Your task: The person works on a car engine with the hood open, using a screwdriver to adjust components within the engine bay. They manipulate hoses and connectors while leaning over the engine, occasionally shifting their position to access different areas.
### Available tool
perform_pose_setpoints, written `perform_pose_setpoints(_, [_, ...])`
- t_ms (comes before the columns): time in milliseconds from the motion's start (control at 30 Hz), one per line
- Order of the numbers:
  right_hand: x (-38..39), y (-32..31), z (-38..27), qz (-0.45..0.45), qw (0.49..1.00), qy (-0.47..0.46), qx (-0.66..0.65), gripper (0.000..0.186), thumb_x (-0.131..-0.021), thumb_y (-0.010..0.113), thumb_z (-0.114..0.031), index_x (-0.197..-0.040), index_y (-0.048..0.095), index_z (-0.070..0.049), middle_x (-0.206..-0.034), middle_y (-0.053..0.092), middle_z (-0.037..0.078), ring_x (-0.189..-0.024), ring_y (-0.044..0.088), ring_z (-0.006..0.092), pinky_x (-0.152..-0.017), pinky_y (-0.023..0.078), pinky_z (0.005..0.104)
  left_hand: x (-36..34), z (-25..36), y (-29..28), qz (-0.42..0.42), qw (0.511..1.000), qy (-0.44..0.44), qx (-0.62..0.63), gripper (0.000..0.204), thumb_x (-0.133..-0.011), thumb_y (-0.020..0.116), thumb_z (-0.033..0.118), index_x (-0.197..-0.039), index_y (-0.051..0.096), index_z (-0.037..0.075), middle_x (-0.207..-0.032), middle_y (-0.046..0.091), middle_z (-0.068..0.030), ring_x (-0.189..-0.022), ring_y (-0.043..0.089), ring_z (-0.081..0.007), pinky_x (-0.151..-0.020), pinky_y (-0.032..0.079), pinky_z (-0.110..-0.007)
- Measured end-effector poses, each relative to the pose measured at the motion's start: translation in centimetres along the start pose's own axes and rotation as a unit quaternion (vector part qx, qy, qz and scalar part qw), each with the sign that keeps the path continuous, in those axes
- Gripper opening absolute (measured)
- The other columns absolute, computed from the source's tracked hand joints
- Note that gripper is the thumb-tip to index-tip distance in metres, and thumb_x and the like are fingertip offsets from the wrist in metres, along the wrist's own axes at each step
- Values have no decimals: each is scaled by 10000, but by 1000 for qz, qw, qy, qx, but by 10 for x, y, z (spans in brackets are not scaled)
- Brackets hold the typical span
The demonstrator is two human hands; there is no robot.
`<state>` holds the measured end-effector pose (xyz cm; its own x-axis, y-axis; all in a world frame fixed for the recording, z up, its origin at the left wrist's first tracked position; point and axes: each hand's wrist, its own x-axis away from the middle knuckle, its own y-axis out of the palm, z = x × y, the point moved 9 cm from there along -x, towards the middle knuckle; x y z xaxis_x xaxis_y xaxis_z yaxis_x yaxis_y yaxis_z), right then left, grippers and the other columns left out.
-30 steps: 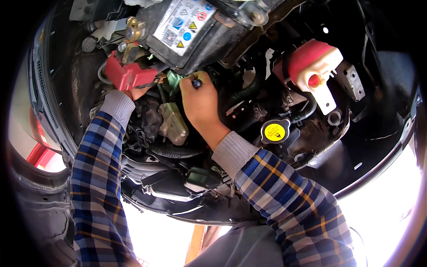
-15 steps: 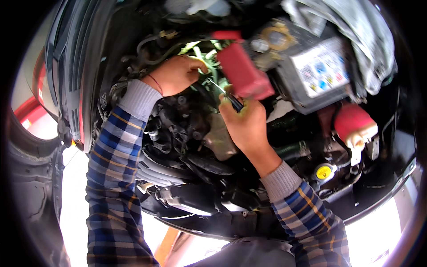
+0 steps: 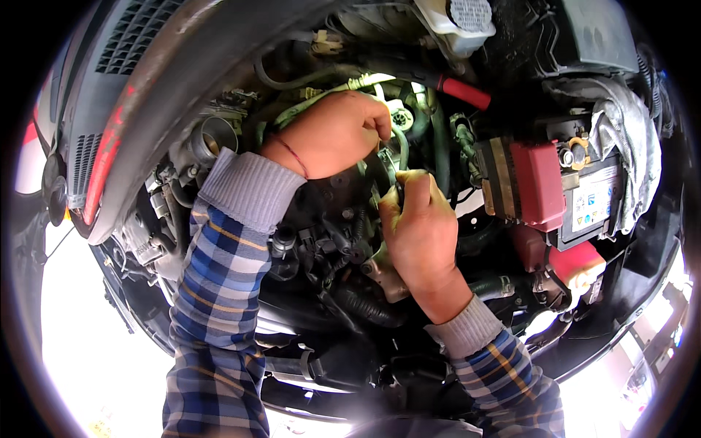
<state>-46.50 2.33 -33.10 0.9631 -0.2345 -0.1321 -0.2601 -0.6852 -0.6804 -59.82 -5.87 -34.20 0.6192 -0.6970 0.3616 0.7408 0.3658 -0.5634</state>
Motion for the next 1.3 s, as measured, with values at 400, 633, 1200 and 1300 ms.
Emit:
perform_pose_setpoints(400, [-60, 11, 4, -199, 971, 118, 64, 361, -949, 649, -218, -1135, 476, 39, -854, 719, 235, -798, 730, 410, -692, 593, 487, 1, 1, 1, 11, 998, 38, -55, 131, -824, 606, 23, -918, 695, -1, -765, 688, -131, -720, 662, -237, -692, 515, -369])
perform_pose_setpoints(633, [-62, 1, 9, -194, 970, 124, -76, 319, -919, 631, -119, -1167, 495, 29, -901, 696, 277, -878, 689, 466, -762, 549, 525, 7, 21, 5, -35, 994, 81, -70, 282, -797, 661, 75, -1073, 665, 17, -905, 708, -140, -821, 681, -282, -750, 532, -388])
perform_pose_setpoints(1200, [-4, 28, 70, -135, 983, 95, -76, 295, -943, 618, -166, -1189, 641, -4, -1172, 643, 190, -1092, 623, 403, -939, 514, 465, 12, 41, -3, -54, 992, 61, -92, 173, -933, 708, 103, -1046, 721, -27, -927, 748, -150, -825, 715, -226, -769, 541, -320])
perform_pose_setpoints(1300, [-5, 44, 70, -117, 990, 49, -65, 295, -943, 640, -204, -1183, 646, -32, -1188, 622, 171, -1095, 610, 380, -953, 504, 450, 17, 41, -1, -73, 989, 38, -124, 186, -909, 724, 81, -1064, 734, -21, -955, 760, -156, -853, 732, -227, -790, 553, -322])
